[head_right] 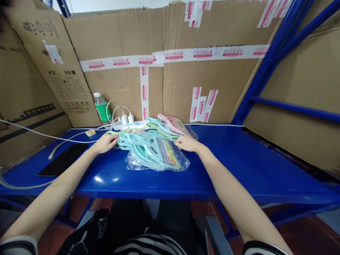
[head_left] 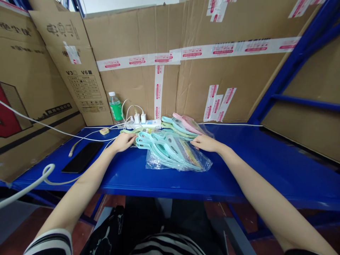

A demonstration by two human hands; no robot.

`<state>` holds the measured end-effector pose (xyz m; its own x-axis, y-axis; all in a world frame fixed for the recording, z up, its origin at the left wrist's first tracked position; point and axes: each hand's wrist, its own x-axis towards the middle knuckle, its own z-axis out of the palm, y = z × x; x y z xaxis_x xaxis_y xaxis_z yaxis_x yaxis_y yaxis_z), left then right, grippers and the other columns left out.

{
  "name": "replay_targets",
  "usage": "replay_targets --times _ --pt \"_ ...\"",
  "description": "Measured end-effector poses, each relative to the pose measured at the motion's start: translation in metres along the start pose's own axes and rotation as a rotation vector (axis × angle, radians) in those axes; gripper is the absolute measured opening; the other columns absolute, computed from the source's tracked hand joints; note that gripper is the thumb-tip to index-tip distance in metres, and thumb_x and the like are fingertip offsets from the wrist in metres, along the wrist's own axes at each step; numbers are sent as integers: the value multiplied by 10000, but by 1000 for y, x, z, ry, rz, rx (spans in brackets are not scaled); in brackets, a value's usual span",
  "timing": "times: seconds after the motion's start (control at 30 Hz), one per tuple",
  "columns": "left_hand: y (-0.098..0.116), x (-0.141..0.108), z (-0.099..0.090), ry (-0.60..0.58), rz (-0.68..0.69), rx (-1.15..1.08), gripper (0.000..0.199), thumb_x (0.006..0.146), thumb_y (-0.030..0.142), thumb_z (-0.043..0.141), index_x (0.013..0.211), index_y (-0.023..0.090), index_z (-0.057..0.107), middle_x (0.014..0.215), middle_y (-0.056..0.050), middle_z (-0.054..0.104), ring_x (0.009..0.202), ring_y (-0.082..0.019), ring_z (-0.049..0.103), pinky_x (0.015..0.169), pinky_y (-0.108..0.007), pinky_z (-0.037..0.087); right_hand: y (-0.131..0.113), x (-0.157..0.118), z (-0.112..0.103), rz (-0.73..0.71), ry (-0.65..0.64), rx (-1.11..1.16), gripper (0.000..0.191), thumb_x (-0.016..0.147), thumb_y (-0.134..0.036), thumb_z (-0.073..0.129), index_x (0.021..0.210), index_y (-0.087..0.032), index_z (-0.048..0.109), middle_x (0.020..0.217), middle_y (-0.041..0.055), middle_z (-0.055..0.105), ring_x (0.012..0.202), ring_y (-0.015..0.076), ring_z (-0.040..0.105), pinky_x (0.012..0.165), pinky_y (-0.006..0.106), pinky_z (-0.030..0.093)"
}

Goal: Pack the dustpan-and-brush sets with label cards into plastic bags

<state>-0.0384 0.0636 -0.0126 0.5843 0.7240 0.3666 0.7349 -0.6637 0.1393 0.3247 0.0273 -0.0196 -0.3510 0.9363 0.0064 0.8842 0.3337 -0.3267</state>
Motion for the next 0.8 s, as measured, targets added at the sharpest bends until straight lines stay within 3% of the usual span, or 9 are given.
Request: replay_targets --times 0.23,0.47,0.53,0.63,0.8 --pt "1 -1 3 85 -41 -58 355 893 311 331 554 207 350 503 23 405 489 -116 400 535 -229 316 0 -2 -1 -29 2 89 500 837 -515 442 429 -226 453 420 -11 468 479 144 447 561 293 369" --pt "0 -1 5 111 -65 -88 362 880 330 324 540 208 330 503 20 392 508 -118 398 528 -228 312 5 -6 -6 0 -3 180 600 732 -754 494 497 -207 569 387 -11 475 417 140 454 499 286 386" --pt "0 -1 6 112 -69 -91 360 876 338 323 541 209 326 508 21 389 509 -118 396 532 -230 312 8 -6 -9 27 59 174 594 742 -748 499 548 -197 608 425 4 521 447 149 492 514 285 396" --pt "0 -1 6 120 -78 -94 353 867 340 327 540 210 317 513 22 383 510 -117 390 542 -235 314 15 -8 -15 113 247 127 563 891 -632 369 719 -178 653 588 56 631 574 188 589 584 299 437" --pt "0 -1 5 140 -102 -95 355 864 337 335 534 210 292 497 25 370 514 -118 379 550 -234 317 30 -8 -15 305 532 -39 432 999 -346 272 1068 -121 634 1023 170 679 1002 285 618 847 408 464"
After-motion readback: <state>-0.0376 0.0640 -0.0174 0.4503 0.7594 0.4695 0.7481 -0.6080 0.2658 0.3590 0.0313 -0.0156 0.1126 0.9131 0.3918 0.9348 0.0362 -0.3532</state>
